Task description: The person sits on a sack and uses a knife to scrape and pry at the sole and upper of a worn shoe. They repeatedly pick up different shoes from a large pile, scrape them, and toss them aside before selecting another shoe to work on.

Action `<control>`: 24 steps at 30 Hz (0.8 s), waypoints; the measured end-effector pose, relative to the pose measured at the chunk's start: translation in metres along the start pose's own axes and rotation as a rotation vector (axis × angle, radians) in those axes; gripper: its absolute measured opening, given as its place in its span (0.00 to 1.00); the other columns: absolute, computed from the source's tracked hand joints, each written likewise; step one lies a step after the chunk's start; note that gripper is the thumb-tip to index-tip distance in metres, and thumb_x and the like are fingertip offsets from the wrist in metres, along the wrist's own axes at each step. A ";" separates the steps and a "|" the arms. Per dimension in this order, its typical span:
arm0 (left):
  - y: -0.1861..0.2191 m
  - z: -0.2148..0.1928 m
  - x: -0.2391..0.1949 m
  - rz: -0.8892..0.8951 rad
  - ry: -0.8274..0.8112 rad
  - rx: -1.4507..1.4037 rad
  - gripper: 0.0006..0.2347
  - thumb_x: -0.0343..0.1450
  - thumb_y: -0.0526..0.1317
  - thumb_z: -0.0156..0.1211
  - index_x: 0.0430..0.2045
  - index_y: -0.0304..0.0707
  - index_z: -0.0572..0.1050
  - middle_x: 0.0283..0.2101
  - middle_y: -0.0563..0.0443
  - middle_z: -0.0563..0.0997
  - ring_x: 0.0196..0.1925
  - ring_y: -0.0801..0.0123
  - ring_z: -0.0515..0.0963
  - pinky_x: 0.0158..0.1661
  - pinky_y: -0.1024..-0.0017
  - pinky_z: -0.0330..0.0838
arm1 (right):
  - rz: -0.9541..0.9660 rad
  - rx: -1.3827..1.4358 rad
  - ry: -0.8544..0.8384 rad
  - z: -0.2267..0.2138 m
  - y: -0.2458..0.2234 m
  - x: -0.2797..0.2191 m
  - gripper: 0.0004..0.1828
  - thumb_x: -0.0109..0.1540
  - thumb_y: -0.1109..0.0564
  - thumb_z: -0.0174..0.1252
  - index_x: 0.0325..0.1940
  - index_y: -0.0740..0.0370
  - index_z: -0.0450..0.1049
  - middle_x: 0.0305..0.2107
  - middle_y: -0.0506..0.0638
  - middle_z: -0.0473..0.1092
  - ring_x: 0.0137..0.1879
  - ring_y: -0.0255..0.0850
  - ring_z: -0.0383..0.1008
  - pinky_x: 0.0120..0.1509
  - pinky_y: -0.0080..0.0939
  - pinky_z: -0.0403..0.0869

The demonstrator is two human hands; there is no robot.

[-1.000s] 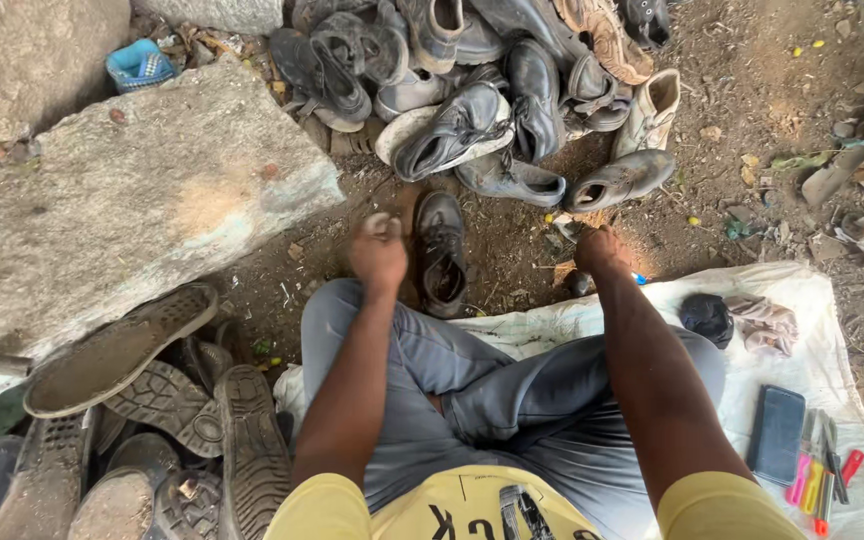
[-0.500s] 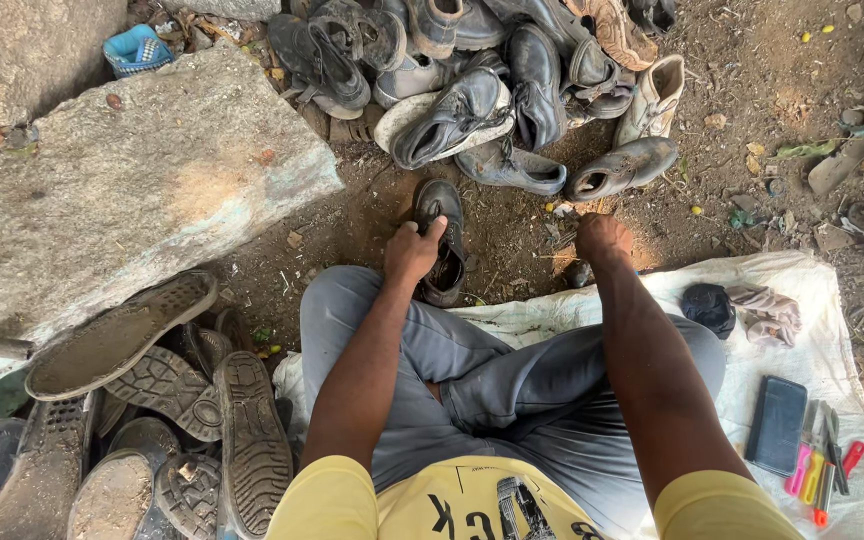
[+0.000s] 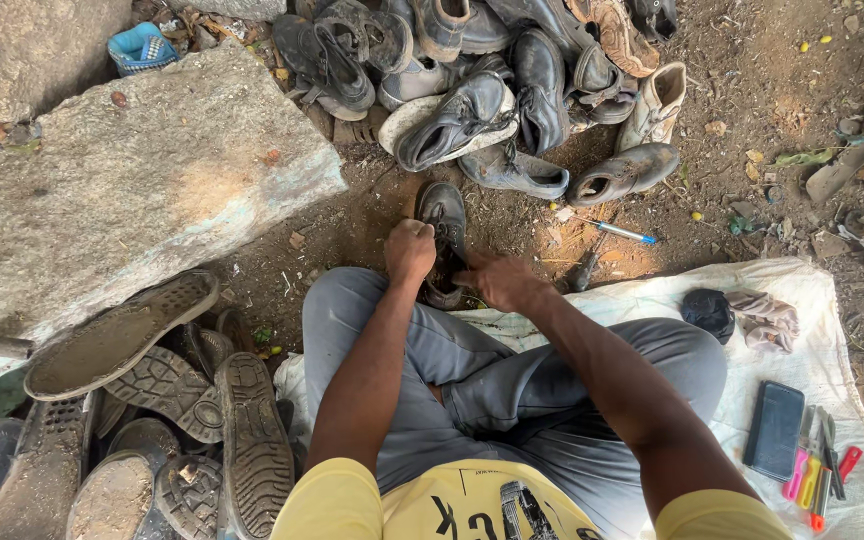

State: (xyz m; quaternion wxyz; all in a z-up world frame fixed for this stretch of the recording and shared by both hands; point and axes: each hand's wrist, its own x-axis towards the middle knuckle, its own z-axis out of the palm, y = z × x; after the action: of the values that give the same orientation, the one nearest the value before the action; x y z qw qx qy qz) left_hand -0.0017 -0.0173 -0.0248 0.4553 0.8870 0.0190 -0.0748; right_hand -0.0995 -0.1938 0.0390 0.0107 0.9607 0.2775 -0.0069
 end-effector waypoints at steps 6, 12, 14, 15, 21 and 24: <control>-0.003 0.000 0.005 -0.009 -0.116 0.081 0.18 0.69 0.50 0.53 0.21 0.33 0.81 0.33 0.33 0.83 0.38 0.38 0.82 0.46 0.48 0.74 | 0.223 0.347 -0.230 -0.031 0.023 -0.006 0.09 0.72 0.49 0.54 0.49 0.48 0.79 0.41 0.45 0.72 0.41 0.38 0.74 0.39 0.40 0.78; -0.002 0.015 0.004 0.126 -0.140 0.205 0.16 0.71 0.50 0.57 0.30 0.34 0.82 0.39 0.34 0.83 0.44 0.42 0.82 0.49 0.51 0.74 | 0.109 0.216 -0.167 -0.020 0.014 -0.014 0.15 0.65 0.58 0.53 0.53 0.48 0.80 0.38 0.52 0.70 0.42 0.46 0.75 0.42 0.48 0.80; 0.000 0.013 0.001 0.153 -0.099 0.151 0.16 0.68 0.50 0.62 0.36 0.35 0.83 0.41 0.32 0.83 0.47 0.42 0.82 0.50 0.53 0.75 | 0.065 0.079 -0.200 -0.017 0.012 -0.011 0.14 0.66 0.60 0.52 0.50 0.48 0.80 0.39 0.51 0.71 0.45 0.47 0.76 0.50 0.51 0.79; 0.003 0.010 -0.001 0.113 -0.124 0.145 0.16 0.68 0.50 0.62 0.38 0.36 0.83 0.43 0.32 0.83 0.47 0.42 0.81 0.50 0.53 0.75 | 0.053 0.070 -0.214 -0.019 0.012 -0.009 0.14 0.66 0.60 0.51 0.49 0.49 0.80 0.40 0.50 0.72 0.47 0.46 0.76 0.54 0.51 0.79; 0.016 0.007 -0.001 0.074 -0.154 0.148 0.17 0.68 0.51 0.63 0.43 0.39 0.83 0.48 0.29 0.80 0.48 0.40 0.80 0.49 0.51 0.74 | 0.190 0.330 -0.336 -0.034 0.008 -0.003 0.09 0.66 0.53 0.54 0.45 0.54 0.79 0.43 0.48 0.74 0.43 0.46 0.78 0.42 0.50 0.79; 0.009 0.008 -0.001 0.112 -0.202 0.115 0.19 0.70 0.53 0.61 0.44 0.37 0.82 0.47 0.30 0.82 0.49 0.40 0.80 0.50 0.51 0.74 | 0.157 0.576 -0.237 -0.023 0.024 -0.003 0.10 0.65 0.50 0.57 0.41 0.56 0.80 0.38 0.48 0.77 0.40 0.44 0.79 0.42 0.48 0.79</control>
State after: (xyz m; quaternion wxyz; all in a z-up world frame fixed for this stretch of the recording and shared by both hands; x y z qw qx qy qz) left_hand -0.0024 -0.0293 -0.0220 0.4069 0.8992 -0.0807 -0.1392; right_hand -0.0889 -0.2150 0.0625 -0.2290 0.9351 0.1861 -0.1962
